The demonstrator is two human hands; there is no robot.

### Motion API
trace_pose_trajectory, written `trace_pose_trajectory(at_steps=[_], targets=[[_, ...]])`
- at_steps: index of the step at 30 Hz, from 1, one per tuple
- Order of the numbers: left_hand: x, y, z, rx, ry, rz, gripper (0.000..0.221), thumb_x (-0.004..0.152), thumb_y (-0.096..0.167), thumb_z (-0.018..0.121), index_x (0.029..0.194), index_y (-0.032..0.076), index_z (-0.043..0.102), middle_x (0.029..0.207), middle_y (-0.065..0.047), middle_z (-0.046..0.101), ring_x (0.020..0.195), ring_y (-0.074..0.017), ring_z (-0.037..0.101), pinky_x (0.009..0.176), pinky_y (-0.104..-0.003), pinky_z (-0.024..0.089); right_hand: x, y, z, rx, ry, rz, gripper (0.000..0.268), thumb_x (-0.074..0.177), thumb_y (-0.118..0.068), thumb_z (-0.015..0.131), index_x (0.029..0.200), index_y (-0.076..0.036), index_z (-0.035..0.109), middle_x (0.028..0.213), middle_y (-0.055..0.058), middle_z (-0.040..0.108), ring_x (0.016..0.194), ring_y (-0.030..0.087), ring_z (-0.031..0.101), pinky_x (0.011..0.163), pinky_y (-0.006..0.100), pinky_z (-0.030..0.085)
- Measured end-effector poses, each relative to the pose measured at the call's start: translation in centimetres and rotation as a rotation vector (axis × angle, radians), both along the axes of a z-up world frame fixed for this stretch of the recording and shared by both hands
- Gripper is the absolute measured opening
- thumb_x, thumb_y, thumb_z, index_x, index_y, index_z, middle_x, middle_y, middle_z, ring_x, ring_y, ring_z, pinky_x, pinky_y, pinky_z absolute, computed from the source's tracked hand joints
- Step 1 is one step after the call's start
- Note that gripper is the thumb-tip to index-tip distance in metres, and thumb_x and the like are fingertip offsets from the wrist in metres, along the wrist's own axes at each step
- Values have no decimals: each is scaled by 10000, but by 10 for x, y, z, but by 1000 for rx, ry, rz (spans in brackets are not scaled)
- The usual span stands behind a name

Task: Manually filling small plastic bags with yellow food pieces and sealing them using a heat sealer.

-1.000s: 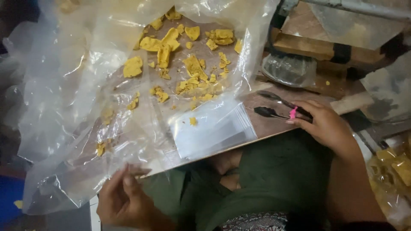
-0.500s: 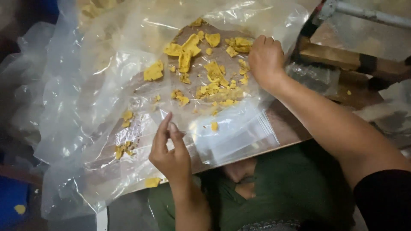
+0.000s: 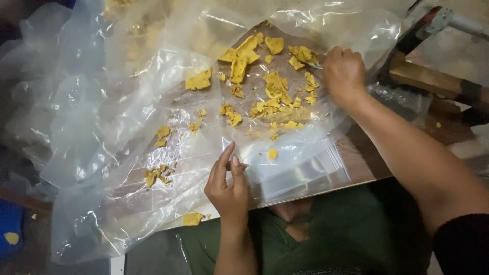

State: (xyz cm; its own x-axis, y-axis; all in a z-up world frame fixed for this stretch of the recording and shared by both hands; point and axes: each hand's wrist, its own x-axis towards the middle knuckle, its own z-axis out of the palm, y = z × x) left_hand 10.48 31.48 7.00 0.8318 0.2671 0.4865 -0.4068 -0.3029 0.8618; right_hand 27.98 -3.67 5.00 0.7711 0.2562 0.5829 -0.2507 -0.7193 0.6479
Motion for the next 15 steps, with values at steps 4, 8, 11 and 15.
trace_pose_trajectory(at_steps=[4,8,11,15], targets=[[3,-2,0,-3,-48,-3,264,984,71,611,1221,32,721,858,-109,758,654,-191,714,653,-314,582,-48,23,33,264,143,146,163,933,-238,700,984,-87,739,903,90,670,684,256,656,566,371,500],[2,-3,0,-1,-103,14,267,1013,75,594,1239,32,730,754,-130,752,623,-261,708,671,-397,592,-101,33,58,772,361,199,350,1028,-373,708,1293,-150,757,1073,104,709,945,364,722,747,458,570],[3,-5,-2,30,-86,23,276,1025,97,587,1259,43,722,797,-146,766,652,-265,724,686,-407,587,-136,37,74,1270,495,532,368,934,-122,736,1296,-55,732,1134,232,707,1097,451,663,914,517,507],[3,-11,-1,13,-57,0,289,1035,98,571,1279,24,706,768,-157,748,649,-267,728,690,-408,591,-180,63,84,1621,587,620,350,893,-102,688,1221,17,719,1122,250,724,1103,358,660,980,505,499]])
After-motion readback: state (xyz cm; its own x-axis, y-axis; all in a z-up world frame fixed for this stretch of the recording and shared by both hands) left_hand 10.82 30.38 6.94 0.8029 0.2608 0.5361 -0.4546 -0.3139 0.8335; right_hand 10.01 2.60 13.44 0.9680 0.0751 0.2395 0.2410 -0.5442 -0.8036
